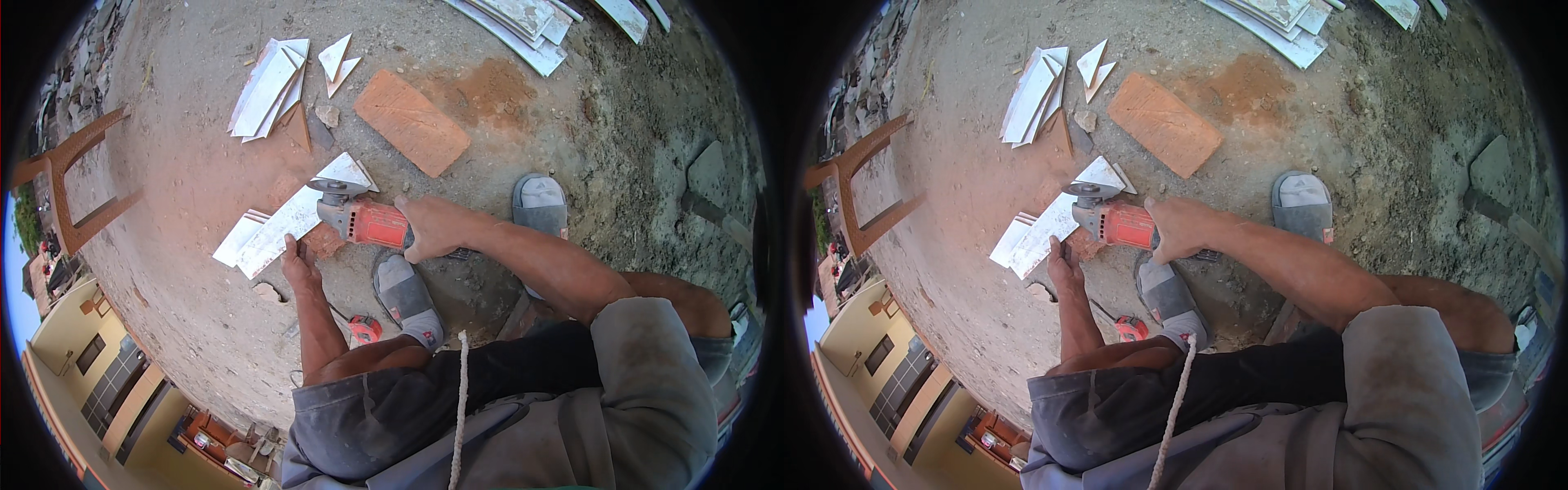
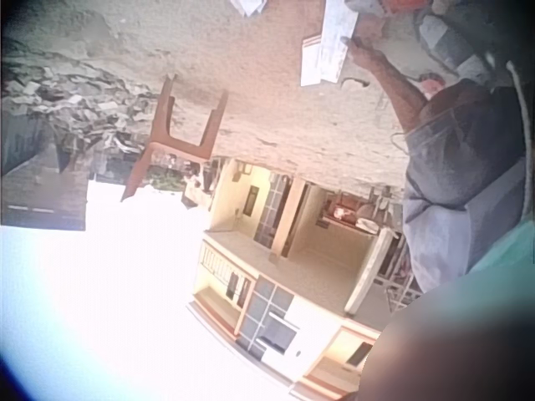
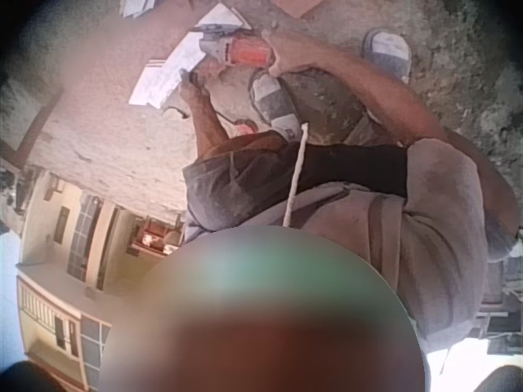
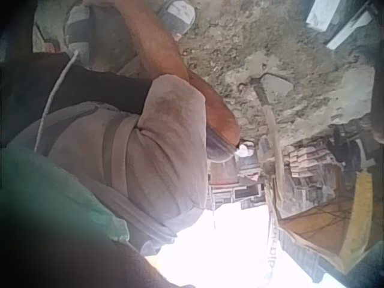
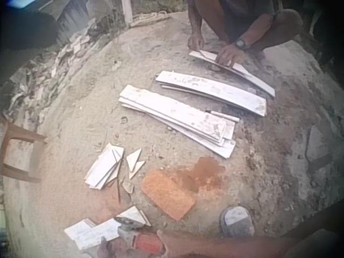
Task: Cutting tiles using a handheld angle grinder on the ground.
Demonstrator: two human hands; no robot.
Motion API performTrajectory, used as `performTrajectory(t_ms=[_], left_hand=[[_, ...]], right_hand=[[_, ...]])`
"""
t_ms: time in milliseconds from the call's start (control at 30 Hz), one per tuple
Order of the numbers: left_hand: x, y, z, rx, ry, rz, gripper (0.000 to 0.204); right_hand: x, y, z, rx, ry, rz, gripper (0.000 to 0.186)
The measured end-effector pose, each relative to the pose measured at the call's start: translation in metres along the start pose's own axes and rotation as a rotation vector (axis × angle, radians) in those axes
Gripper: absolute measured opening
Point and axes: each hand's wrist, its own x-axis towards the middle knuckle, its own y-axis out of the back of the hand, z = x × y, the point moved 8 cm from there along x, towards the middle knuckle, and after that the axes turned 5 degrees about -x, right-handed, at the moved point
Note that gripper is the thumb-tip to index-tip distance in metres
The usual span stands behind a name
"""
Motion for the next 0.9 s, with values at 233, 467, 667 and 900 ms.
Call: performTrajectory(t_ms=[233, 467, 667, 900], left_hand=[[0.001, 0.002, 0.002, 0.017, 0.004, 0.026, 0.033], [-0.003, -0.005, 0.002, -0.017, -0.004, 0.004, 0.024], [-0.004, -0.008, 0.003, -0.012, -0.011, 0.01, 0.021], [-0.001, 0.0, 0.003, 0.009, 0.0, 0.053, 0.024]], right_hand=[[0.005, -0.002, 0.001, 0.027, 0.039, 0.051, 0.073], [0.016, 0.0, -0.002, 0.032, 0.029, 0.051, 0.073], [0.011, 0.0, 0.001, 0.041, 0.027, 0.05, 0.073], [0.006, -0.004, 0.003, 0.035, 0.029, 0.039, 0.074]])
